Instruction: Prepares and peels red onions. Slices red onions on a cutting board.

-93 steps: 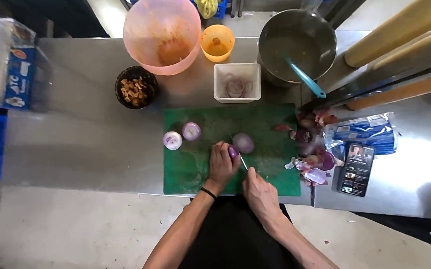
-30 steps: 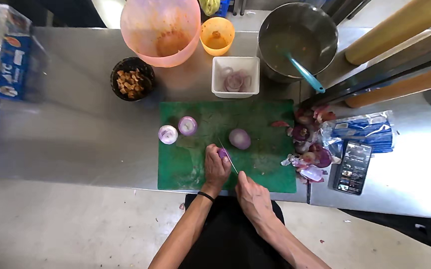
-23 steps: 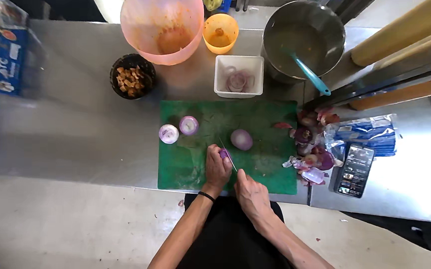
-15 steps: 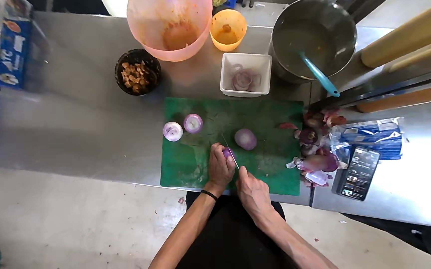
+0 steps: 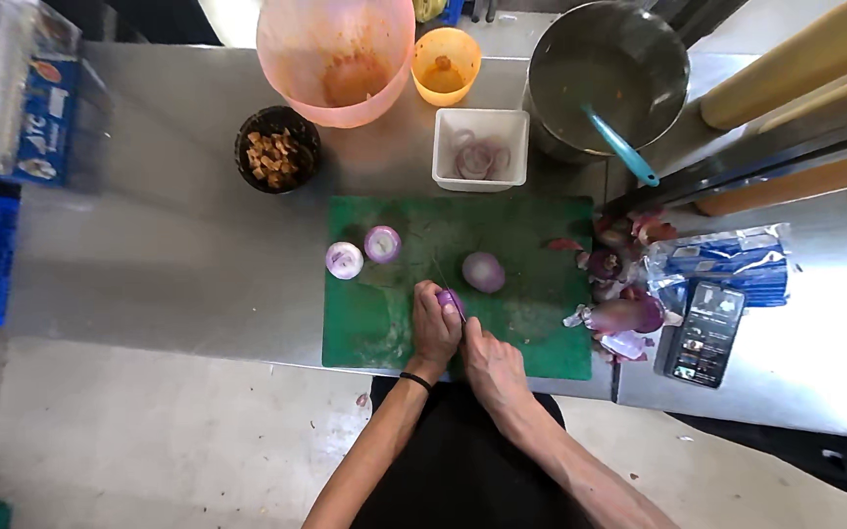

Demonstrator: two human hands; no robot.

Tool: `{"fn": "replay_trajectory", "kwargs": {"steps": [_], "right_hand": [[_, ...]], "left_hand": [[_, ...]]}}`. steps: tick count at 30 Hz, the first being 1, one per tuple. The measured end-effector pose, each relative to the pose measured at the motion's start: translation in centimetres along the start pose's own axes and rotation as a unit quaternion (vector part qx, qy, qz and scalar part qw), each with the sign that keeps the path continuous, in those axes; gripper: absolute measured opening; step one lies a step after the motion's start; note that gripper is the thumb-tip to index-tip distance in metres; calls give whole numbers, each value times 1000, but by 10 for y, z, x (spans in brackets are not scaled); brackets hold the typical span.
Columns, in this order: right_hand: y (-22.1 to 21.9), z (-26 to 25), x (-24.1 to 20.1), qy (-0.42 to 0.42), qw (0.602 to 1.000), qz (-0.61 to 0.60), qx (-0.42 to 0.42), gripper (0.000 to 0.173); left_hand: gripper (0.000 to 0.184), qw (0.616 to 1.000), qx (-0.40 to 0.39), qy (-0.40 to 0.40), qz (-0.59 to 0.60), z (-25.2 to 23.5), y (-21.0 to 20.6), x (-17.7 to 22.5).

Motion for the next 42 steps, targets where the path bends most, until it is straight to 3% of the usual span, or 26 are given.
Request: {"fn": "replay_trajectory", "kwargs": {"steps": [4,12,16,25,33,42], "right_hand": [[-2,31,11,-13,1000,23,6,15],[-10,-23,1,-69,990,10,-124,21],[-13,-13,5,-61,993,-8,-99,21],[-34,63,49,-68,995,4,-67,24],[1,54,33,22,997,-12,68,14],[9,27,5,46,996,9,74,9]], "left_hand": [[56,1000,-3,-8,-3,1,-3,1],[49,1000,-18,7,-15,-6,-2,2],[52,1000,-6,15,-22,-8,-7,2],[51,1000,15,20,3,-2,-2,-2],[50,998,44,28,-29,-11,-5,1],[40,997,53,39,-31,-14,-7,2]]}}
Point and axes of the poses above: each hand's wrist, its own z-axis away from the middle knuckle, its own y-axis out of the back of the hand, x = y × z, the point moved 7 cm from there along -z, towards the middle knuckle, and after that the axes turned 12 degrees about -z, right-handed, at the moved point
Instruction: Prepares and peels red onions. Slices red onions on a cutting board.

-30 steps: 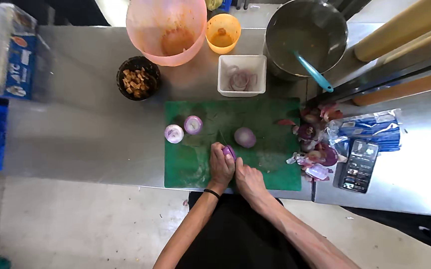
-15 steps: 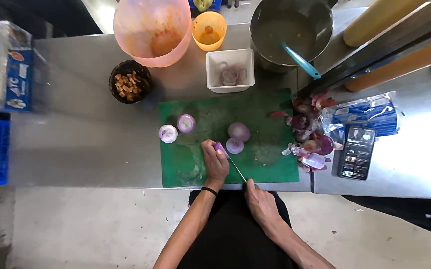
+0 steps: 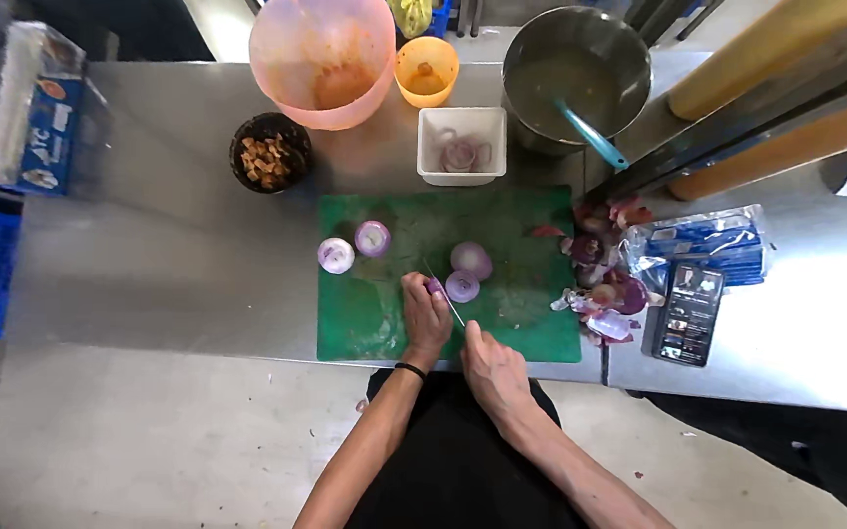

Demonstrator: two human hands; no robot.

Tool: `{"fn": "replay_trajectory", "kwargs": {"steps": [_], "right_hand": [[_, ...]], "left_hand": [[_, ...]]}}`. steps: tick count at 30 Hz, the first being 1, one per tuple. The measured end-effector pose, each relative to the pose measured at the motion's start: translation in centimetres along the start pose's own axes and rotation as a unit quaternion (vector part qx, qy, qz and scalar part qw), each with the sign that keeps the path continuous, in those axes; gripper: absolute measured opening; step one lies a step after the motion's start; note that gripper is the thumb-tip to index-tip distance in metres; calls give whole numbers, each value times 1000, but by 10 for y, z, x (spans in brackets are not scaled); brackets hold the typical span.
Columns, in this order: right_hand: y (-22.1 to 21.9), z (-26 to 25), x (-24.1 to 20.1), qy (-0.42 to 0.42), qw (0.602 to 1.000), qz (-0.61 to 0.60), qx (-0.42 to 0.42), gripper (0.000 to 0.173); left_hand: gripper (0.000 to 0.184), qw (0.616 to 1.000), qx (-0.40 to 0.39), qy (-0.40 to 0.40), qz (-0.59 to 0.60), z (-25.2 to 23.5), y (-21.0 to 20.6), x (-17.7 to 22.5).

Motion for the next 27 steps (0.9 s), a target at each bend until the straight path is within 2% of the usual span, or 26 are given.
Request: {"fn": "replay_trajectory", "kwargs": {"steps": [9,13,17,23,27], "right_hand": [[-1,5,2,10,1000,11,9,6],[-2,5,3,9,1000,2,-3,7],[-6,-2,4,13,1000,-15,-7,7],[-7,-6,4,6,999,-32,-25,8],[-10,-15,0,13,999,-40,-30,9]], "left_hand": [[44,1000,2,-8,-7,1,-2,-2],[42,999,-31,-16,-16,6,2,-1],[48,999,12,-30,-8,1,0,0],[53,998,-39,-38,9,14,6,-1],[50,1000,-6,-12,-3,2,-1,-2]]}}
Point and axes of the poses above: each hand's wrist, its own z-axis away from the middle knuckle, its own y-axis out of the back of the hand, x = y × z, the point moved 7 cm from there along -z, towards the middle knuckle, and after that the axes turned 12 degrees about -z, right-handed, at the moved point
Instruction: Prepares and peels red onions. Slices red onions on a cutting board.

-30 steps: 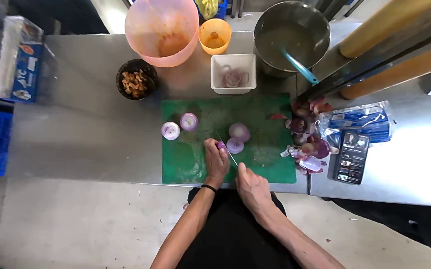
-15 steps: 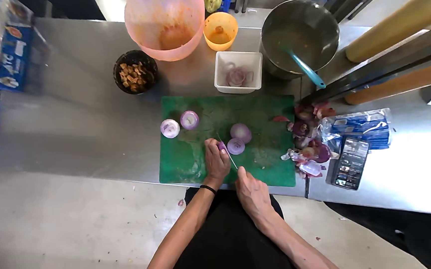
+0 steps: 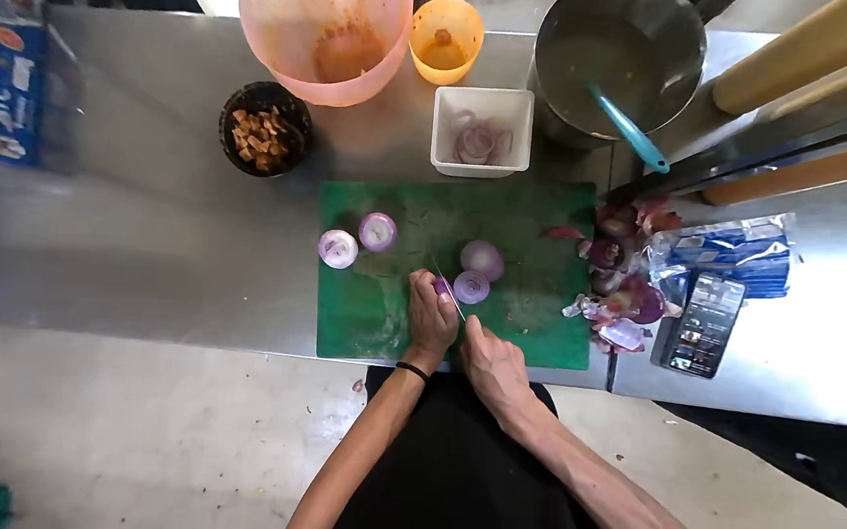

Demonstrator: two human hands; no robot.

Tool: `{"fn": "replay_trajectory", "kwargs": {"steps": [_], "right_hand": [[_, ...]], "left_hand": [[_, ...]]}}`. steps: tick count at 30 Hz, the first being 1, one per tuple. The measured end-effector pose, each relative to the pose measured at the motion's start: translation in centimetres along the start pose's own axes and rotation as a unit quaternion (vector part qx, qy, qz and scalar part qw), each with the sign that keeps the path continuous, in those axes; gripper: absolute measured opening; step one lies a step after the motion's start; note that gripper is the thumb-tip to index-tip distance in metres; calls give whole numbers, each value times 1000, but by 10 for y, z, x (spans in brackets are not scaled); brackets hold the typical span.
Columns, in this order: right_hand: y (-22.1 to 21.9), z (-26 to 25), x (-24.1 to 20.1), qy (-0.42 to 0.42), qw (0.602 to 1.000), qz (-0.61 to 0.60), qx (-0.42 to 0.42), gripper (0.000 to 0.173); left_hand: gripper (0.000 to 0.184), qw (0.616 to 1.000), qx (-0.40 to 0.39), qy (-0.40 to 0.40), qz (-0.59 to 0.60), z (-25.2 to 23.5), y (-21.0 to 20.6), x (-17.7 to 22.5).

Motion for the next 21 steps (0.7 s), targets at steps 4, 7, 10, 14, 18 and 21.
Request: {"fn": "replay_trajectory", "kwargs": {"steps": [4,7,10,14,18,21], "right_hand": [[0,-6,1,13,1000,-2,7,7],[-2,-13,0,-3,1000,-11,-7,8],[-1,-15,-2,-20,1000,-1,-20,10],[15,-16,-17,-77,992,38,-94,15],[25,-20,-23,-138,969,67,-195,19],[18,-16,-18,-118,980,54,-149,19]], "left_hand": [[51,1000,7,-9,-1,-2,-1,1],[52,1000,-7,2,5,-1,1,1],[53,999,-40,10,14,4,3,0],[51,999,17,-19,27,-1,5,3],[38,998,-33,-61,11,8,7,7],[43,999,-18,-45,-5,4,3,5]]}}
Point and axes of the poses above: each hand's wrist, its own z-axis away from the middle knuckle, its own y-axis out of the back of the hand, x = y × z, the point moved 7 cm from there along -z, towards the middle knuckle, and after that the axes turned 12 degrees about -z, right-handed, at the moved point
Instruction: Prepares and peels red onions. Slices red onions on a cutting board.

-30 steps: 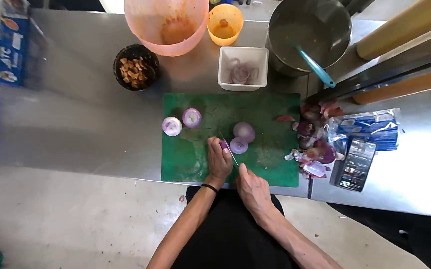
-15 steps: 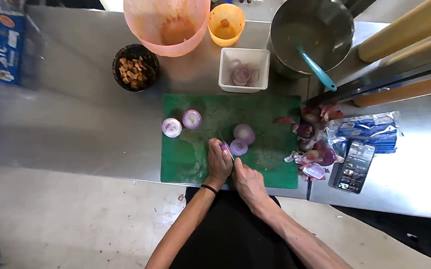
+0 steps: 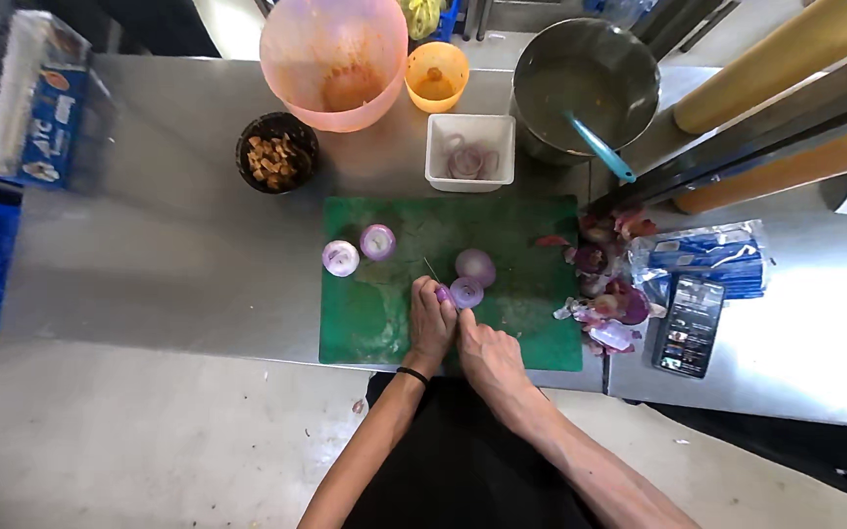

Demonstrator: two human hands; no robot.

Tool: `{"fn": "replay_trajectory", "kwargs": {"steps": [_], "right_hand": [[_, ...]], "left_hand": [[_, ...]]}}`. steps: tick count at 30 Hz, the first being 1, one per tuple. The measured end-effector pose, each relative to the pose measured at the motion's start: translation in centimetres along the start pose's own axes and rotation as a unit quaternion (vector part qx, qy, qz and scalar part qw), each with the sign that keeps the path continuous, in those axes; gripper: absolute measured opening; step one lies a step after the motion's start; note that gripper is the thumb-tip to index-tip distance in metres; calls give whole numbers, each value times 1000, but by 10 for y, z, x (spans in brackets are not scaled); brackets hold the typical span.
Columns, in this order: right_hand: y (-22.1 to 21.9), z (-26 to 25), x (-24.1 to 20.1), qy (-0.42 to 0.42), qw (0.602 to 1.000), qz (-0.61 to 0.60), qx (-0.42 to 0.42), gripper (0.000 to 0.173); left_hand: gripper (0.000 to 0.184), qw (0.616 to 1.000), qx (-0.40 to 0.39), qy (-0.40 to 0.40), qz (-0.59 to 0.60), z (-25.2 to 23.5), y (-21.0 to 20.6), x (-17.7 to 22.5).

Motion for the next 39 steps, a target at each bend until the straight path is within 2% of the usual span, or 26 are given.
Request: {"fn": "replay_trajectory", "kwargs": {"steps": [5,10,13,17,20,22,25,31,39], "right_hand": [[-19,9,17,56,992,-24,114,15],[-32,27,33,103,980,-13,169,8],[-33,24,33,119,976,-14,180,7],[-31,17,30,112,982,-12,150,8],[-28,13,28,101,986,-10,130,9],[-25,10,25,91,990,-7,112,12],[-24,5,23,96,990,-7,105,13],[-22,1,20,83,993,1,79,12],[-15,-20,7,31,999,22,-10,15]], "left_hand": [[53,999,-7,25,26,0,-1,-4],[52,998,36,12,43,-6,-2,-3],[51,999,11,15,37,-3,-2,-5],[46,998,43,9,46,-6,-3,-6],[45,999,22,21,33,-6,-3,-5],[45,999,2,28,27,-3,-3,-4],[45,998,35,26,42,-7,-4,-6],[47,998,32,29,44,-7,-2,-5],[54,997,38,42,57,-8,-3,-6]]}}
Point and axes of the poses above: each hand's wrist, its own z-axis away from the middle knuckle, its own y-axis out of the back of the hand, x = y × z, the point moved 7 cm from there along -z, towards the middle knuckle, and after that the axes turned 12 degrees about -z, right-handed, at the moved point
